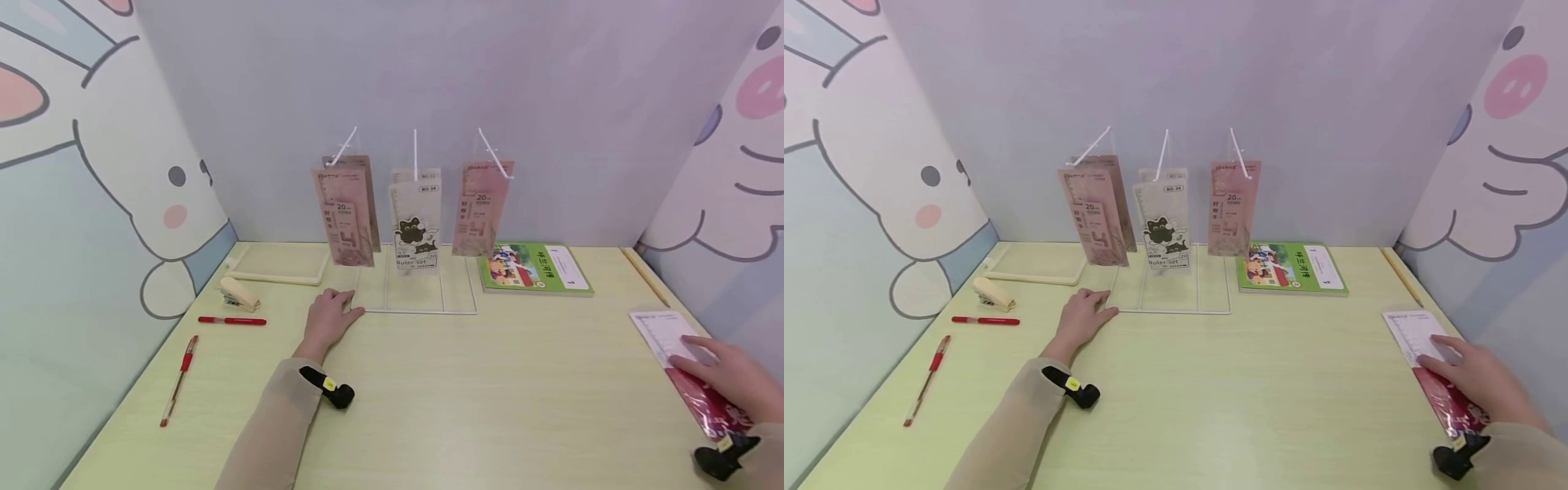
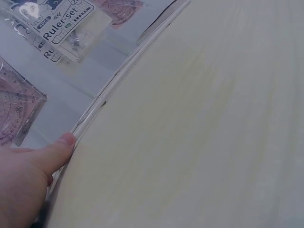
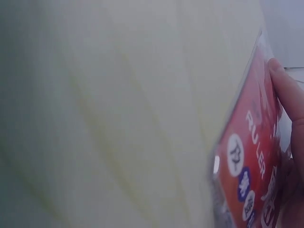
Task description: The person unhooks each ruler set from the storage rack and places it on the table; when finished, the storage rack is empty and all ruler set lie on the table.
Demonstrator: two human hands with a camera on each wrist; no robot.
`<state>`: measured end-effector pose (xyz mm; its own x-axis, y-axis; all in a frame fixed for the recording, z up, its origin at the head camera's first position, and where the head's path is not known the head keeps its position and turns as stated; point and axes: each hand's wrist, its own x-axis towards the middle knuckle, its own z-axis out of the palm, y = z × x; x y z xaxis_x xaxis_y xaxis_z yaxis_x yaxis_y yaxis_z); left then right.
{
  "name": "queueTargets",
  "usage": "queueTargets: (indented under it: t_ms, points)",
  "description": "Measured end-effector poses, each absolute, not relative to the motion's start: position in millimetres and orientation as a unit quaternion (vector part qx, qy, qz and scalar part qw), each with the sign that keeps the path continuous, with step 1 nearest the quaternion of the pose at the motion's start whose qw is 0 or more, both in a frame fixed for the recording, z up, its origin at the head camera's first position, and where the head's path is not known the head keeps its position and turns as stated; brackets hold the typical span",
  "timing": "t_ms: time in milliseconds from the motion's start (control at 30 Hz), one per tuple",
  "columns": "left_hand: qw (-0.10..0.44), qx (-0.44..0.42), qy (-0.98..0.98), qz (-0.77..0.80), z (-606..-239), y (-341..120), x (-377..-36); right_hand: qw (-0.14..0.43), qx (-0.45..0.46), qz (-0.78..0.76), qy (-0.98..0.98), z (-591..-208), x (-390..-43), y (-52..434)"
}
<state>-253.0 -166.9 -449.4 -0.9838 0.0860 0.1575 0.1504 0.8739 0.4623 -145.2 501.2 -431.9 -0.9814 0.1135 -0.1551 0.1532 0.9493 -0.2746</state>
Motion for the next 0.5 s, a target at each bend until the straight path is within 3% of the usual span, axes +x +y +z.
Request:
queueTargets:
  t_ms: [500]
  points:
    - [0.069, -0.064, -0.964, -0.247, -448.6, -166.9, -252.4, 0.029, 0.094, -0.13, 0.987, -436.1, -142.0, 504.3]
